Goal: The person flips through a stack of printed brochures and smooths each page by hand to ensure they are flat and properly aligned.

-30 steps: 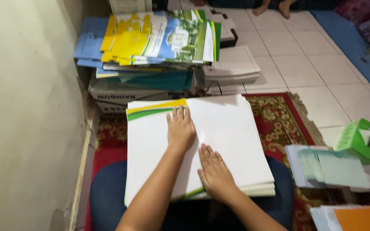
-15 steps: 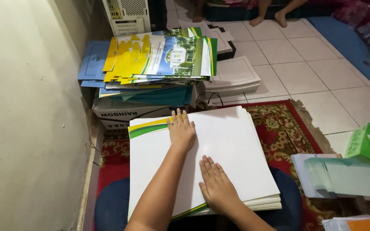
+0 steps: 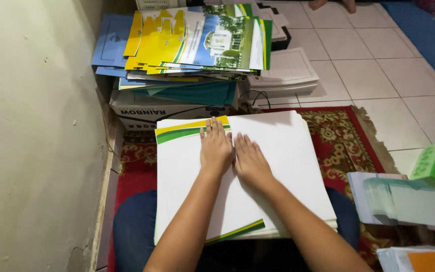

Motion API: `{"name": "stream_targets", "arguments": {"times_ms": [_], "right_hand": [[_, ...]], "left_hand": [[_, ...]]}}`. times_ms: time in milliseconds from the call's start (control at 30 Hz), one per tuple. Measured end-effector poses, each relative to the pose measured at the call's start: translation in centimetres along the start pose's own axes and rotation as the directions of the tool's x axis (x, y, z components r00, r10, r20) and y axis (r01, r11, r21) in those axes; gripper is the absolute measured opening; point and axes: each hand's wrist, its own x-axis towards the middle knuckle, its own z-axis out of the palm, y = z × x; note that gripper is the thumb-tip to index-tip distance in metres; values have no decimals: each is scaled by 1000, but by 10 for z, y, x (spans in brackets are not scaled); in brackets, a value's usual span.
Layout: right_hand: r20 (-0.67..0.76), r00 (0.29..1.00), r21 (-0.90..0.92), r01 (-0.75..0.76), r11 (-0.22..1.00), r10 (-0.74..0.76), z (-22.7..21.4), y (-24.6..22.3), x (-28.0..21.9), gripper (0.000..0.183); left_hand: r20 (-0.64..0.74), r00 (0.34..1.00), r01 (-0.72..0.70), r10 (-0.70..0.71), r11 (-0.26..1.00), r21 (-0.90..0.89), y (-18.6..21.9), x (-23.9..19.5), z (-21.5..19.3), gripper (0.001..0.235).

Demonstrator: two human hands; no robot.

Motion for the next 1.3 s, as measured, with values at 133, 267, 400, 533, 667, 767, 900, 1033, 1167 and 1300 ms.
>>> {"name": "stream_targets", "arguments": {"times_ms": [133, 267, 400, 533, 667, 767, 900, 1033, 1167, 1300], "right_hand": [[-128, 991, -42, 29, 999, -34, -5, 14, 71, 66], [-179, 979, -84, 88, 993, -102, -8, 14, 89, 65], [-190, 976, -50, 97, 994, -105, -17, 10, 76, 64], [-125, 991, -9, 51, 999, -52, -25, -4, 46, 61], [-67, 998, 23, 10, 1000, -9, -25, -13, 7, 60], [-108, 994, 93, 29, 995, -19, -13, -16, -28, 61], [-77, 996, 105, 46, 993, -38, 5, -19, -77, 66], [-152, 984, 81, 108, 991, -94, 0, -24, -110, 64], [-168, 983, 95, 89, 991, -72, 5, -25, -115, 65], [-140, 988, 142, 81, 987, -61, -8, -29, -115, 67]], "left_hand": [[-191, 980, -58, 50, 998, -40, -11, 10, 18, 60], [-223, 974, -54, 40, 997, -58, -14, 9, 23, 61], [-192, 981, -26, 12, 997, -70, -15, 11, 27, 61], [-229, 973, -27, 18, 999, -35, -20, 11, 41, 59], [-242, 970, -19, 14, 1000, -19, -20, 12, 40, 59], [-131, 991, 9, -13, 1000, -29, -9, 10, 12, 60], [-48, 997, 62, -62, 998, -1, -8, 9, 12, 59], [6, 998, 66, -66, 998, 9, -4, 8, 5, 62], [47, 994, -99, 94, 988, 122, 3, -11, 13, 62], [135, 991, -41, 16, 982, 182, 23, -29, 25, 64]]}}
